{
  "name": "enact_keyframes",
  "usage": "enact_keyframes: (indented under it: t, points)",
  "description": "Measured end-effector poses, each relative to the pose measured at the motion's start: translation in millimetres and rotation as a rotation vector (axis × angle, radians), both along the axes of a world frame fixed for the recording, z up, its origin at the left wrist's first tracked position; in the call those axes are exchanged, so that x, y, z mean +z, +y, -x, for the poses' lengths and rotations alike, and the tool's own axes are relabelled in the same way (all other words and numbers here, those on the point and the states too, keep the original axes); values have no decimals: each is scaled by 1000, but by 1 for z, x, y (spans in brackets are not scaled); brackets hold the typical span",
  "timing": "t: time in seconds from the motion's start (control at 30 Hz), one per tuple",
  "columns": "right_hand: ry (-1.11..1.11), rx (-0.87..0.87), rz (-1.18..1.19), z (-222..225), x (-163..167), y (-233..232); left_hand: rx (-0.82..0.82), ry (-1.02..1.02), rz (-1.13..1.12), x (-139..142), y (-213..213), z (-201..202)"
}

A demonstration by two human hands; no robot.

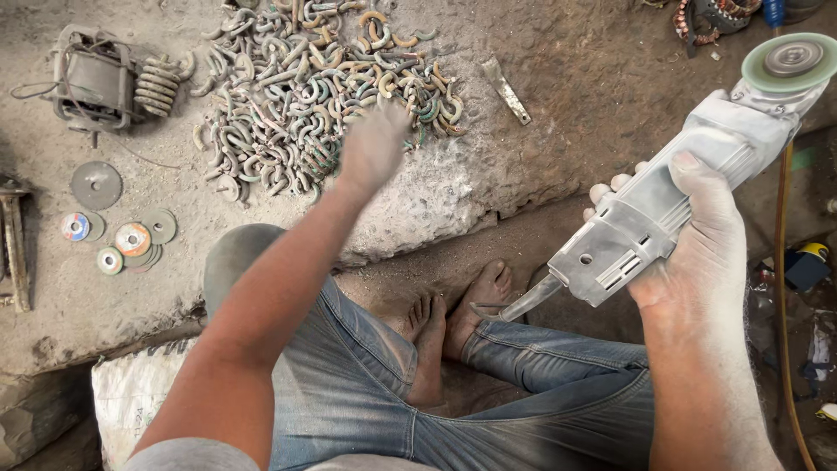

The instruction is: The person sits on the floor and uses an angle grinder to smooth or clean small curved metal pieces. They pick up each piece individually, grind it against a concrete block, and place it back into a pile. The process is repeated for multiple items.

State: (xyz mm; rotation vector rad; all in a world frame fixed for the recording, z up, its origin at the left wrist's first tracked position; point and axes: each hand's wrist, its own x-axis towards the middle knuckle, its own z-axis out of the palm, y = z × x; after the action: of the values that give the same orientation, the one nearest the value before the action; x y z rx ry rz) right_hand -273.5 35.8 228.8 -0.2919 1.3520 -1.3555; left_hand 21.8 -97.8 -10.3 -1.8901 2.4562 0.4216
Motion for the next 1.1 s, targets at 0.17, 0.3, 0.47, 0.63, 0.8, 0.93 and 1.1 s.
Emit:
enact_keyframes:
  t: [0.17, 0.3, 0.47, 0.63, 0.8, 0.93, 1.1]
  points:
    - [-35, 12, 26, -1, 2, 0, 74, 60, 822, 42, -53, -6]
    - [-32, -2, -18, 3, -2, -3, 101, 452, -412, 17, -29, 40]
    - [11, -20, -104, 8, -12, -2, -706, -45, 222, -38, -8, 61]
    - [-24, -34, -157, 9, -11, -15, -488, -29, 256, -3, -52, 25]
    - [16, -34, -98, 6, -12, -18, -293, 108, 363, 67, -41, 22]
    - [49, -24, 24, 6, -18, -18, 91, 774, -560, 124, 43, 47]
    - [171, 13, 188, -9, -22, -12, -173, 1405, -631, 176, 150, 57]
